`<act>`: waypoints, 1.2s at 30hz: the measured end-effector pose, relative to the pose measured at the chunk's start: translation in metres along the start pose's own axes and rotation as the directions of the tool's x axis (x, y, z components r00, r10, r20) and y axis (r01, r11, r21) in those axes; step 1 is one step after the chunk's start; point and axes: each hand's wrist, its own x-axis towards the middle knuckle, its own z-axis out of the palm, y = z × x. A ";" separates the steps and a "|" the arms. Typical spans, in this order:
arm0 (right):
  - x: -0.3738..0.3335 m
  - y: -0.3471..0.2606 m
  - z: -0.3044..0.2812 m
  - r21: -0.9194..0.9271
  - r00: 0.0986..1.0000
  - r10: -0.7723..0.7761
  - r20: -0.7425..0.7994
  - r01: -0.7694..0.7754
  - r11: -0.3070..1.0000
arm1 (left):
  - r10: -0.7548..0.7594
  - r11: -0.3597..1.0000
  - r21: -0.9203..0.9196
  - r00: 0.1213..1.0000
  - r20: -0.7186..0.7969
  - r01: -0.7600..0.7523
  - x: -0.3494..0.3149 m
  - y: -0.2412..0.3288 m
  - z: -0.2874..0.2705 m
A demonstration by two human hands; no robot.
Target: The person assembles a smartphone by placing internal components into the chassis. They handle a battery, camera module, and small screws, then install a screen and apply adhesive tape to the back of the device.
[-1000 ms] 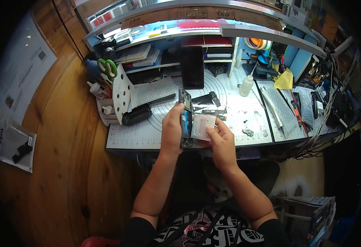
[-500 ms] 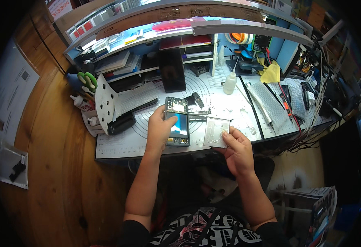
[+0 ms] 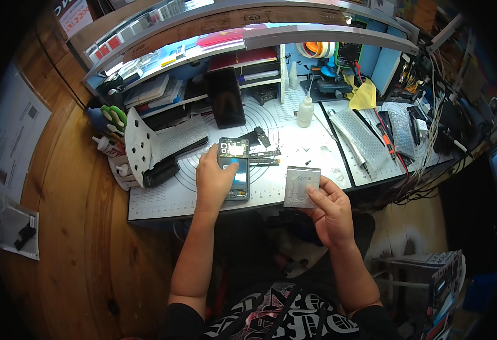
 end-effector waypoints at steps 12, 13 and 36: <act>-0.006 -0.001 -0.024 -0.146 0.991 -0.132 0.034 0.136 0.980 | 0.072 0.960 0.274 0.996 -0.047 -0.056 -0.032 0.023 0.011; -0.008 -0.002 -0.025 -0.169 0.989 -0.139 0.058 0.147 0.975 | 0.082 0.956 0.287 0.994 -0.066 -0.060 -0.033 0.021 0.012; -0.052 0.011 -0.002 -0.521 0.810 -0.489 0.325 0.584 0.622 | 0.567 0.595 -0.673 0.823 -0.037 -0.440 -0.150 0.074 0.003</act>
